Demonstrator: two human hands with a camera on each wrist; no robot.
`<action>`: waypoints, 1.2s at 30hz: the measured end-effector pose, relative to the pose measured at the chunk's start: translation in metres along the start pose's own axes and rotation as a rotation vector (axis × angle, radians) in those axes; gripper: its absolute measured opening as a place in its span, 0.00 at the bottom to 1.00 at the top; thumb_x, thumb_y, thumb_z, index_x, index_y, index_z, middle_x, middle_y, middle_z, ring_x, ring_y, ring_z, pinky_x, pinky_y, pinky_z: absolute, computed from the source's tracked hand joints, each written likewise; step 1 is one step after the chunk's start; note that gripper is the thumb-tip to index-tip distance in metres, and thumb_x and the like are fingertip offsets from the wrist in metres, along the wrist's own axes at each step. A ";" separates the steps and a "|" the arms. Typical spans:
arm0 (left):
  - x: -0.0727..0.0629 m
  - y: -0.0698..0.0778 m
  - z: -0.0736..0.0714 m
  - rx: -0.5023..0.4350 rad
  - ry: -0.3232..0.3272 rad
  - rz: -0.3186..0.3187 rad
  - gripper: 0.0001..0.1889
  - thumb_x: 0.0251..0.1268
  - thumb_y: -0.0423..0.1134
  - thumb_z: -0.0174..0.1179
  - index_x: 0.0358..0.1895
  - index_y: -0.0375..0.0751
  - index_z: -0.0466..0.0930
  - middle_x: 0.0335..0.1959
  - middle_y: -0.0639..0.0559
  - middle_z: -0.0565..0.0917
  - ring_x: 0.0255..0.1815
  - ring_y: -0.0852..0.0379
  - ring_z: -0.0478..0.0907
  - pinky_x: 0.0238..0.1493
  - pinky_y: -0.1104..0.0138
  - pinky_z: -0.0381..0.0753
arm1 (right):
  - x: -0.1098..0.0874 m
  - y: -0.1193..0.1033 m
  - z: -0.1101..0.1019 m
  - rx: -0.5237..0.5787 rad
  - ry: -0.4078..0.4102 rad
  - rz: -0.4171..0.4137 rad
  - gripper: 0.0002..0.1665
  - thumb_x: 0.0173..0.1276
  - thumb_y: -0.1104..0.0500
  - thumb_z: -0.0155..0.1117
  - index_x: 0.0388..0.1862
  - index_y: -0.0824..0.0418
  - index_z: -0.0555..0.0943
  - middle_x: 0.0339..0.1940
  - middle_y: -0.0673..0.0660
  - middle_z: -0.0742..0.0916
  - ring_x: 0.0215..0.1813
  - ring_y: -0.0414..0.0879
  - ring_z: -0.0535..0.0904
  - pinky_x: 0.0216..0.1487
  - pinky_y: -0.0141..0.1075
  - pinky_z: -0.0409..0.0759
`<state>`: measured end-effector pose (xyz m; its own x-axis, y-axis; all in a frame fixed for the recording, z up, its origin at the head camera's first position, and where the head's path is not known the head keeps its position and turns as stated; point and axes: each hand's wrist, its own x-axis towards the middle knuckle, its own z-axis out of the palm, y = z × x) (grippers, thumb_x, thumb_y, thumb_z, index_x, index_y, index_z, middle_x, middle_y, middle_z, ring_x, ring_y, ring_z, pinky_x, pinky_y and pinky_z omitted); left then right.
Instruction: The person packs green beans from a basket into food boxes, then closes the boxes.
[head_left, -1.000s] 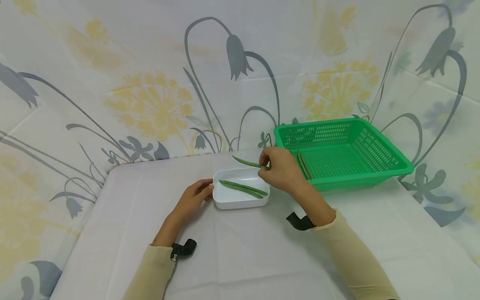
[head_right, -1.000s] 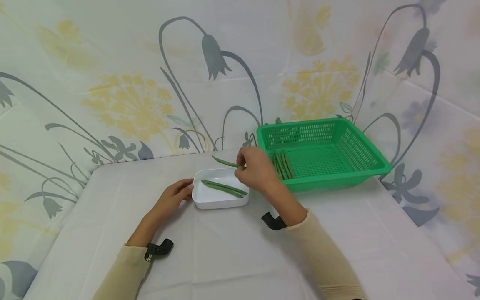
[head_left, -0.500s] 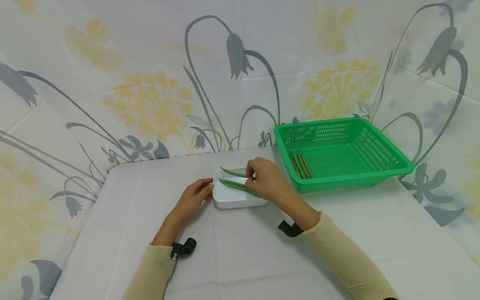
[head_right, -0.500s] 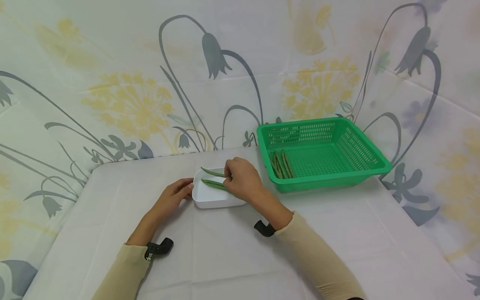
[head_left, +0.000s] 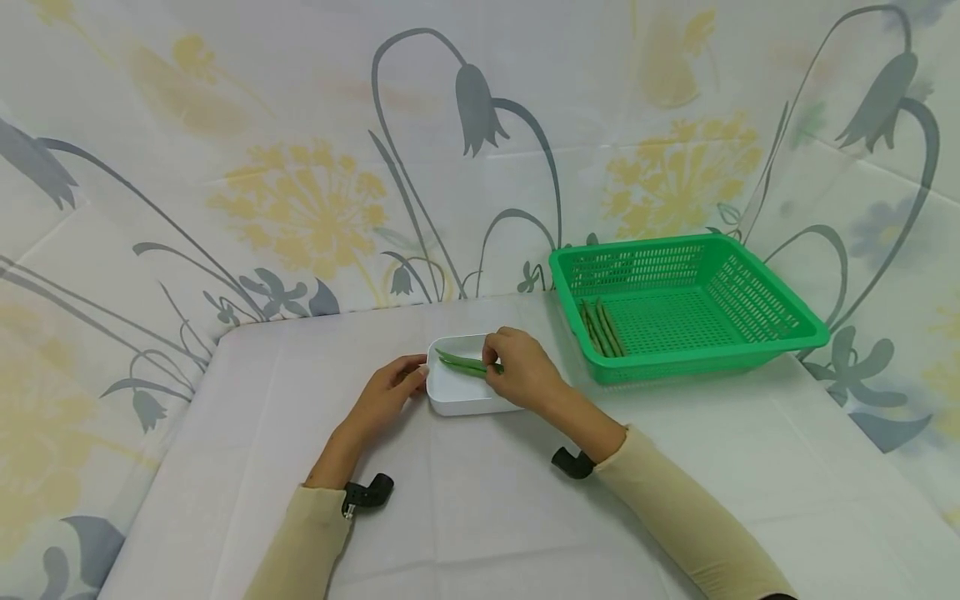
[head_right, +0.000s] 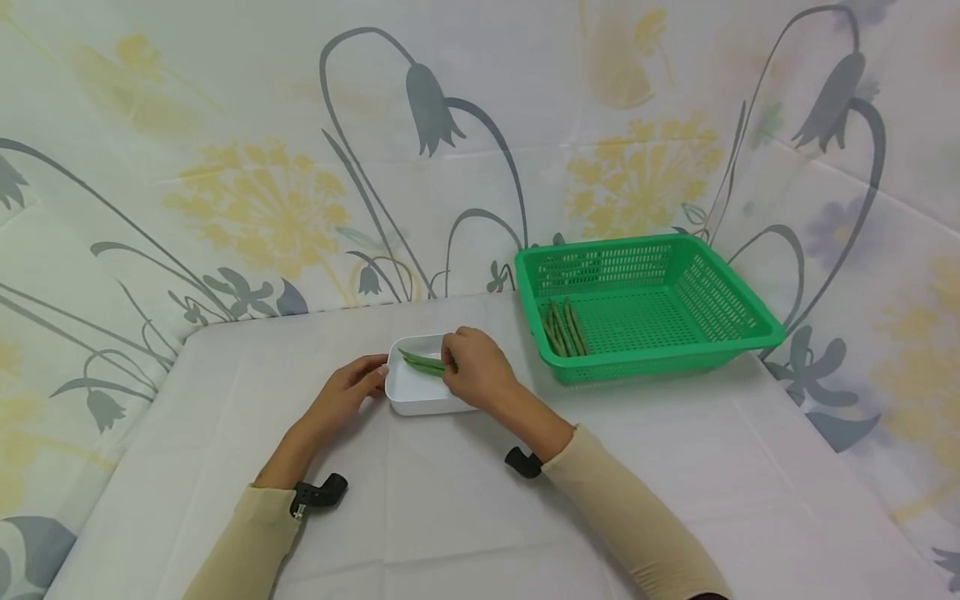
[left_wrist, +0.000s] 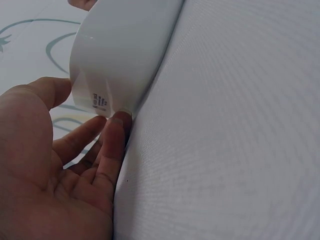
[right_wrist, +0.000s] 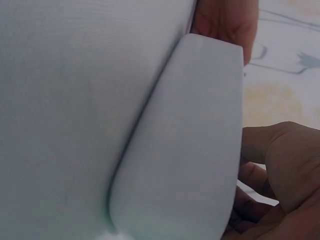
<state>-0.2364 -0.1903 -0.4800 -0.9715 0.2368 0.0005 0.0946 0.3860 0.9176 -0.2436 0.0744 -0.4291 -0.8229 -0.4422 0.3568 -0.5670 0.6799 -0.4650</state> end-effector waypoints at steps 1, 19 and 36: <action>0.000 0.000 0.000 0.000 0.000 0.002 0.26 0.86 0.47 0.54 0.76 0.35 0.72 0.63 0.39 0.83 0.58 0.47 0.83 0.61 0.53 0.81 | 0.000 0.001 0.002 -0.004 -0.002 -0.003 0.11 0.62 0.72 0.71 0.31 0.57 0.81 0.33 0.52 0.82 0.35 0.44 0.77 0.39 0.38 0.80; 0.002 -0.003 -0.001 0.013 -0.003 0.008 0.26 0.86 0.48 0.54 0.75 0.36 0.73 0.61 0.40 0.84 0.57 0.48 0.83 0.57 0.61 0.82 | -0.001 0.006 0.010 0.000 -0.065 0.035 0.10 0.62 0.73 0.70 0.30 0.59 0.83 0.32 0.53 0.84 0.37 0.45 0.78 0.39 0.37 0.81; 0.001 0.000 -0.002 0.030 -0.001 0.013 0.24 0.85 0.47 0.55 0.74 0.36 0.74 0.58 0.41 0.85 0.54 0.49 0.83 0.54 0.64 0.82 | -0.001 -0.001 -0.014 -0.017 -0.042 0.019 0.09 0.65 0.71 0.70 0.31 0.58 0.83 0.31 0.53 0.84 0.36 0.46 0.79 0.38 0.39 0.81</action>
<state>-0.2376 -0.1917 -0.4797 -0.9699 0.2433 0.0118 0.1137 0.4093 0.9053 -0.2412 0.0826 -0.4174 -0.8346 -0.4533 0.3132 -0.5508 0.6980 -0.4575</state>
